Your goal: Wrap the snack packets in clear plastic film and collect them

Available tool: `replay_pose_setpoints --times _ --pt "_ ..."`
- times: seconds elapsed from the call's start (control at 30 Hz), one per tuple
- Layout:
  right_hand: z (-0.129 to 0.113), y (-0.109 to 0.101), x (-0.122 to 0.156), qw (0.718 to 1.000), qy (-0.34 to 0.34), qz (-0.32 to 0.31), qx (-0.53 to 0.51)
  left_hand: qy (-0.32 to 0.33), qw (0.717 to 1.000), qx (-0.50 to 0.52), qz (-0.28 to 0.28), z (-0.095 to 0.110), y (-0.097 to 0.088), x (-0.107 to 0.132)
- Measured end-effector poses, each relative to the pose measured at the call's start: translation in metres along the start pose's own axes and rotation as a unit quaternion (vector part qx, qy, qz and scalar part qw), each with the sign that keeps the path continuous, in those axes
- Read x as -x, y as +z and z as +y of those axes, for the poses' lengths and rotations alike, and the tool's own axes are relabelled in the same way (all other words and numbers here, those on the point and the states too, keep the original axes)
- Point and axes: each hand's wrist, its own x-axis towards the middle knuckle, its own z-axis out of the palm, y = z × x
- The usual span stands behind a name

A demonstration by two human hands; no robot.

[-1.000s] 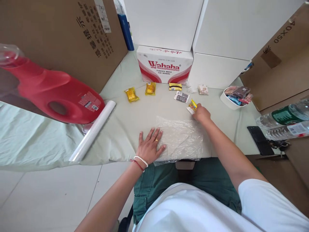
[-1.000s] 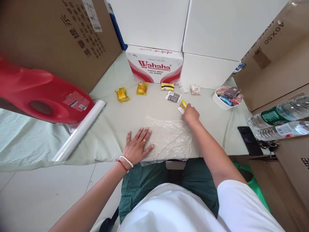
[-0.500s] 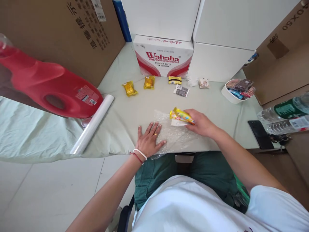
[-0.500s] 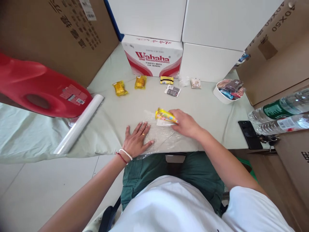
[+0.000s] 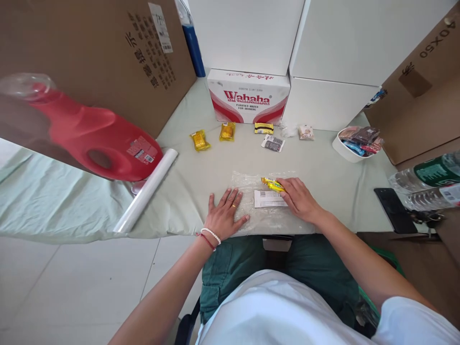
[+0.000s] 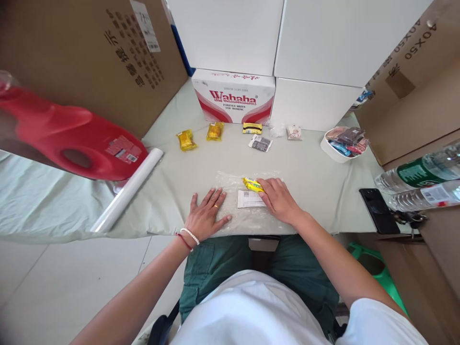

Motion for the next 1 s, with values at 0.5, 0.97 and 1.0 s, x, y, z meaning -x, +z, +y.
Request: replay_pose_setpoints --times 0.5,0.97,1.0 --pt "0.002 0.024 -0.024 0.960 -0.106 -0.167 0.199 -0.023 0.999 0.002 -0.030 0.004 -0.005 -0.003" --pt "0.006 0.029 -0.011 0.962 -0.057 -0.158 0.216 -0.016 0.999 0.006 -0.034 0.003 -0.003 -0.003" --pt "0.005 0.028 -0.013 0.962 -0.054 -0.161 0.216 -0.016 0.999 0.005 -0.037 0.004 -0.003 -0.003"
